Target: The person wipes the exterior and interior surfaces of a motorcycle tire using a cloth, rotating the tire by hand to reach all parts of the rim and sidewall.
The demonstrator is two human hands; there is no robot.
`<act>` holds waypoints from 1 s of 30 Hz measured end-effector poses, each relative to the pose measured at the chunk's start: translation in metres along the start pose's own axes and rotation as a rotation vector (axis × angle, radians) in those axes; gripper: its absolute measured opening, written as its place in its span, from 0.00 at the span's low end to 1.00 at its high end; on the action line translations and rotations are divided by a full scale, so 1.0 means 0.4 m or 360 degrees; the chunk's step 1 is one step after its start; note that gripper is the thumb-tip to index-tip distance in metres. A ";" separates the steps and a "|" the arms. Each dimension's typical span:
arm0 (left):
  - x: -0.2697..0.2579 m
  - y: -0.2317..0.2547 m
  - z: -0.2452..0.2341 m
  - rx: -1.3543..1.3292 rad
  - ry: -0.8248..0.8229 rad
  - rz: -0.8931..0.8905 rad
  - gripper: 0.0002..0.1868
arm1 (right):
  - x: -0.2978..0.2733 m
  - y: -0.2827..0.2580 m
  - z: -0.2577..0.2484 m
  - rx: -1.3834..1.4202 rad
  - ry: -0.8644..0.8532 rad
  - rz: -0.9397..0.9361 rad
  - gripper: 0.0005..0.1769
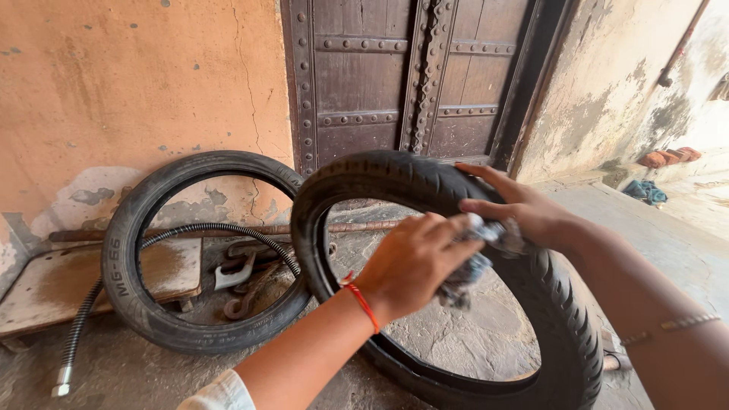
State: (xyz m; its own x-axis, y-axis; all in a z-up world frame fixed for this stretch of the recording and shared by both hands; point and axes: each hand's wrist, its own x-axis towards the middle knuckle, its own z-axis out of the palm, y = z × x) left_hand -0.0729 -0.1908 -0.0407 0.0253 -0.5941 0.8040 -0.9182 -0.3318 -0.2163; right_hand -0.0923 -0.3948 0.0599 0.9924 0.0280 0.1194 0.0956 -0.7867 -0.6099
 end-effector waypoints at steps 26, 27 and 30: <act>0.030 -0.045 -0.036 0.0222 0.0405 -0.0520 0.34 | 0.050 -0.077 0.091 -0.0546 0.0488 -0.0393 0.35; 0.041 -0.057 -0.034 0.0185 0.0276 -0.0388 0.36 | 0.073 -0.073 0.095 -0.0600 0.0442 -0.0305 0.27; 0.048 -0.159 -0.059 0.0256 0.0089 -0.0104 0.41 | 0.114 -0.074 0.113 -0.0674 0.0494 -0.0385 0.24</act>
State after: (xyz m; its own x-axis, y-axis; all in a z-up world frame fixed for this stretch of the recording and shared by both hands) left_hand -0.0233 -0.1639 0.0016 0.0565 -0.5274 0.8478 -0.8402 -0.4838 -0.2450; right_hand -0.0462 -0.3426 0.0481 0.8710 0.1062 0.4796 0.2148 -0.9604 -0.1774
